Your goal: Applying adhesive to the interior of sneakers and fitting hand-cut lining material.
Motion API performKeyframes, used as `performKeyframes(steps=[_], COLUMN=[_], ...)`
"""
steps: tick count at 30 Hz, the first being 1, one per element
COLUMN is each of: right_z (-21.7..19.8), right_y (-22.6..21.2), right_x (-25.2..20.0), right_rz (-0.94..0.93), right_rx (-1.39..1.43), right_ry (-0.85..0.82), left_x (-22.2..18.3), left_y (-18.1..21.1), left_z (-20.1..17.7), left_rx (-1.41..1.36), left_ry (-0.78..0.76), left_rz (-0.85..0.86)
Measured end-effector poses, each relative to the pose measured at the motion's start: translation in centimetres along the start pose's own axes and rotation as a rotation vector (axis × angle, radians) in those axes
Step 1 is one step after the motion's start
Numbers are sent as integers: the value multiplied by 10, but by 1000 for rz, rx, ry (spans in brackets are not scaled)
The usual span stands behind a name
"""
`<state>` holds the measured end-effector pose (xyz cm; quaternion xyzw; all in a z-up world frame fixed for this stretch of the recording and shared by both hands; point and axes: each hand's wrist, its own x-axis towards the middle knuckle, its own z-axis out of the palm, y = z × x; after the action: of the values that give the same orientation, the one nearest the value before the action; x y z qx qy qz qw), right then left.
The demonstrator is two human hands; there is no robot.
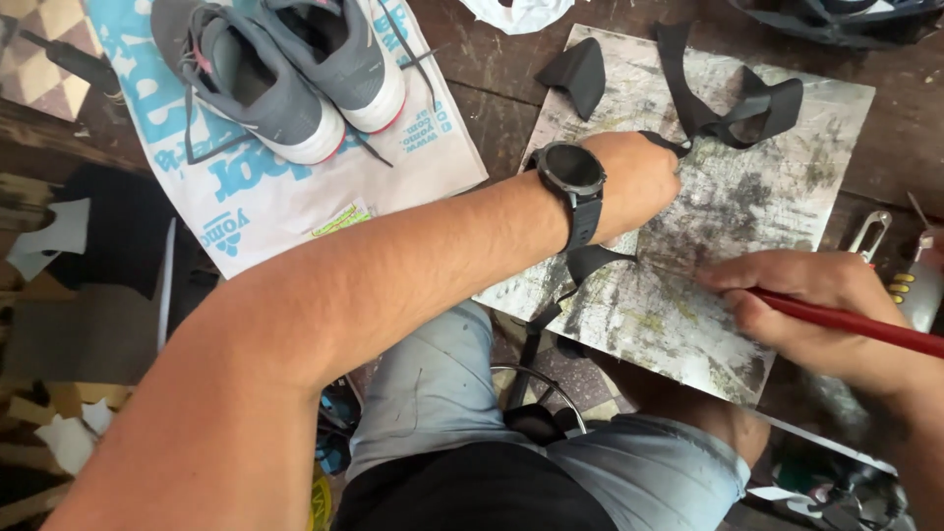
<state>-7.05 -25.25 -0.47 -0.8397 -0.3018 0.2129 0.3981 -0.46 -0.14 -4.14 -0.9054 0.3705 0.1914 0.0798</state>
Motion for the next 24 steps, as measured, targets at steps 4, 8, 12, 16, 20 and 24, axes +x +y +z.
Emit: performKeyframes(steps=[4, 8, 12, 16, 20, 24], right_z=[0, 53, 150, 174, 185, 193], right_y=[-25, -61, -41, -90, -81, -65], right_x=[-25, -22, -40, 16, 40, 49], right_rz=[209, 203, -349, -291, -292, -283], right_rx=[-204, -247, -541, -596, -631, -629], right_ry=[24, 274, 493, 603, 723, 743], left_x=[-4, -4, -4, 28, 29, 3], left_y=[-2, -4, -2, -11, -26, -38], left_z=[-8, -19, -29, -5, -6, -27], left_rx=[-19, -7, 51, 5, 34, 16], left_ry=[65, 31, -13, 20, 155, 32], left_rz=[27, 67, 102, 89, 277, 288])
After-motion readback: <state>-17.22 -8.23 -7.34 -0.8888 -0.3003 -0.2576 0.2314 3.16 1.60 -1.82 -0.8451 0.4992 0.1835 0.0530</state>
